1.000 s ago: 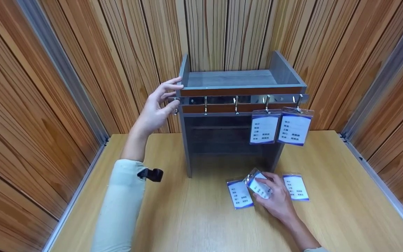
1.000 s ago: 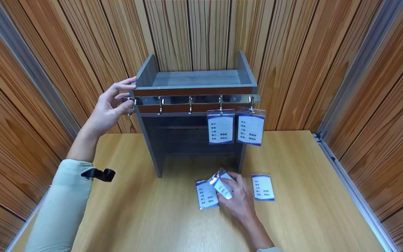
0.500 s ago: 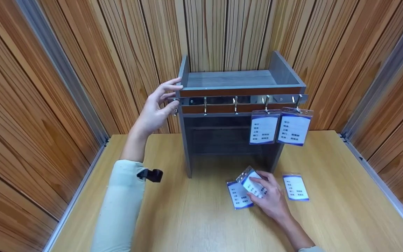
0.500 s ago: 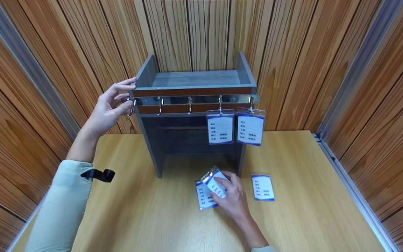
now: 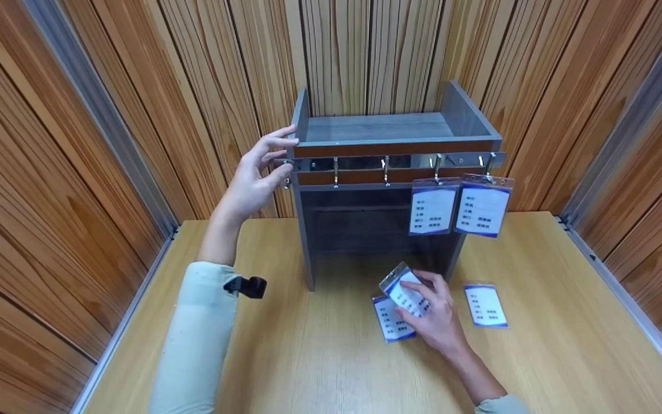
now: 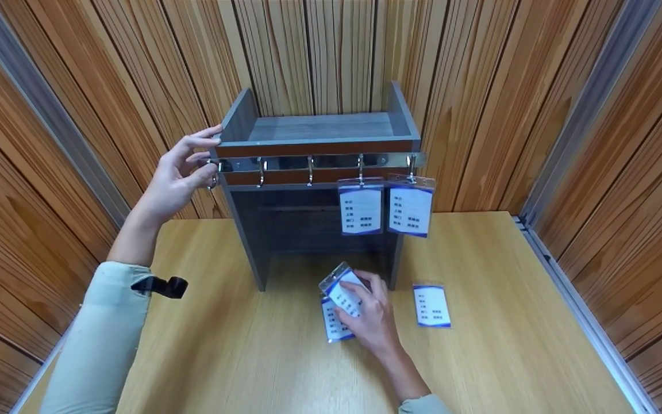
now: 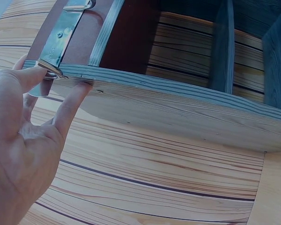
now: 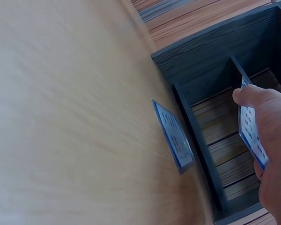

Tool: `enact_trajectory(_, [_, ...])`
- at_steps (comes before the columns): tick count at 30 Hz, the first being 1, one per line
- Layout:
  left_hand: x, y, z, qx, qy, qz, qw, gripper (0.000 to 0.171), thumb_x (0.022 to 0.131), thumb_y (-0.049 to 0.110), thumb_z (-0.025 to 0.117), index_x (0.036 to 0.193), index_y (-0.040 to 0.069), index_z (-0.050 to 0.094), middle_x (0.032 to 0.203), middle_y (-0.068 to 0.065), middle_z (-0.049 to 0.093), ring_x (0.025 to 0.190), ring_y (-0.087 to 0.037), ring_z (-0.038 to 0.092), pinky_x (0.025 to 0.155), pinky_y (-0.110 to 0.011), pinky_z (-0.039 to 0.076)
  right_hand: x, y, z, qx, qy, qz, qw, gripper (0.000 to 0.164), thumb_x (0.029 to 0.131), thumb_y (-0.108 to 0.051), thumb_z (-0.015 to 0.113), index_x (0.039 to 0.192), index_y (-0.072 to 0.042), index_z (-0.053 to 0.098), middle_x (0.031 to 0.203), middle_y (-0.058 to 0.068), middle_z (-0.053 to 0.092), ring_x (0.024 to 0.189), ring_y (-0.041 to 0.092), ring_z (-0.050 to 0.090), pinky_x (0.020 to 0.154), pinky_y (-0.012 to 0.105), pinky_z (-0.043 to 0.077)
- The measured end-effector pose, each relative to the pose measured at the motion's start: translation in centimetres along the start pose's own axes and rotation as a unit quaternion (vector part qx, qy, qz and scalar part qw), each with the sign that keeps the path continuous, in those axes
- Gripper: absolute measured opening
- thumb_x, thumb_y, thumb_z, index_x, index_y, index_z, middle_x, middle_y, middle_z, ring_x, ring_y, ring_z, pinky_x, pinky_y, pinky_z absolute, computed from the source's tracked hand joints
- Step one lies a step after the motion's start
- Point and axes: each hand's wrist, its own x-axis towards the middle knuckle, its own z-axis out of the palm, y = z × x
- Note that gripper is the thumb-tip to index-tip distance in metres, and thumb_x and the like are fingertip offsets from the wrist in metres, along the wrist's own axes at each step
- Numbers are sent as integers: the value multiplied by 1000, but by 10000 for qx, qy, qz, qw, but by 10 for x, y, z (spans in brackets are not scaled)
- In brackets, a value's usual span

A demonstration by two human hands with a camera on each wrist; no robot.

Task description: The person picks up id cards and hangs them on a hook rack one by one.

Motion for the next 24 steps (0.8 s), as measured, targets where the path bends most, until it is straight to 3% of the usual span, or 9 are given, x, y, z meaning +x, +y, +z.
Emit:
enact_trajectory(10, [2,-1,0,-67,34,14,10000,39,110,-7,58,148,-2,60,179,-13,46,168,-32,44,140,-55,35,8,-10,10,-17,338,-526,9980,59,78,-1,101,132,-11,81,147,22,60,134,41,62,109,3,40])
enact_trajectory(17, [3,-1,0,-66,22,20,10000,38,110,-6,58,148,-1,60,180,-12,45,168,-31,43,140,-56,35,13,-19,12,47,496,-532,9973,64,78,2,100,137,-10,79,148,23,57,137,38,57,116,0,35])
enact_trajectory(24, [2,-1,0,-46,28,-26,10000,38,111,-5,58,148,-1,60,180,-11,45,168,-30,43,140,-56,35,16,-28,15,72,620,-624,9961,65,80,3,98,140,-11,78,150,22,54,135,35,54,112,7,41])
